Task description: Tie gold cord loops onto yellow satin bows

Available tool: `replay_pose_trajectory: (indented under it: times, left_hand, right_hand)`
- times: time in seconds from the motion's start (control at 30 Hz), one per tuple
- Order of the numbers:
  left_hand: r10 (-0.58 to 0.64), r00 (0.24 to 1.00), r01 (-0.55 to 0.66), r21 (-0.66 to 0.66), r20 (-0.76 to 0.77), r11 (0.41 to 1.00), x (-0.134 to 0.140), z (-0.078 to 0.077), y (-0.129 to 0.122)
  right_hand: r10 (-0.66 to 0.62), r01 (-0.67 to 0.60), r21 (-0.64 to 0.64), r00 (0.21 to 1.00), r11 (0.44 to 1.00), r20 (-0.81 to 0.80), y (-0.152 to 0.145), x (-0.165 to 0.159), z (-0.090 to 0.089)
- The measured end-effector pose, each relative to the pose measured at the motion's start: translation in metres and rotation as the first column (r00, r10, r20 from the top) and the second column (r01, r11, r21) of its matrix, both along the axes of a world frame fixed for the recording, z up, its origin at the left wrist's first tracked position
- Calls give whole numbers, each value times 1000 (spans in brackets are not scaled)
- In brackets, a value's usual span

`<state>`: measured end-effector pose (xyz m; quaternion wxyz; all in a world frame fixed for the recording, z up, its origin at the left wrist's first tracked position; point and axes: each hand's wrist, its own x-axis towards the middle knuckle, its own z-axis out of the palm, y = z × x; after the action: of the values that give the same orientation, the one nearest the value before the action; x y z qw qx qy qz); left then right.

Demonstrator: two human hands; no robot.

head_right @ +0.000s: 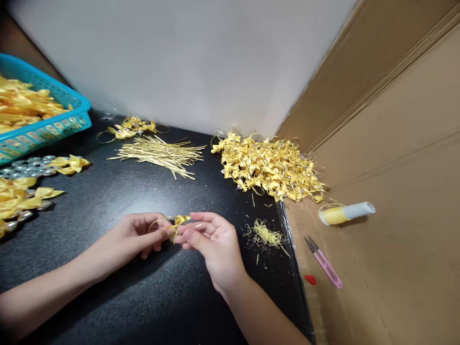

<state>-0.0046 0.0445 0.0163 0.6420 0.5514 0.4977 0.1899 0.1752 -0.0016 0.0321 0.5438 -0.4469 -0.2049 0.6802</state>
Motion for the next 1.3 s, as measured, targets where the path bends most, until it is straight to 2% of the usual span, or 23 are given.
replay_pose_trajectory:
  times: [0.2,0.47,0.63,0.77,0.97,1.3]
  left_hand:
    - [-20,999,20,0,-46,1000,0,1,-1]
    - [-71,996,71,0,-60,997,1,5,-1]
    - [-70,995,71,9,-72,997,3,4,-1]
    - [-68,994,69,10,-85,998,3,5,0]
    - [-66,993,69,34,-93,997,3,4,0]
    - [-96,990,97,3,-105,995,3,9,4]
  right_hand:
    - [-66,69,22,992,997,-107,-1,-1,0]
    - [-196,204,123,978,971,-76,0,5,2]
    - [-186,194,150,980,970,-64,2,7,0]
    - [-112,127,186,990,974,-91,2,6,-1]
    - [-54,71,173,993,982,-104,-2,1,-2]
    - [-152,154,229,988,961,-26,-2,0,-1]
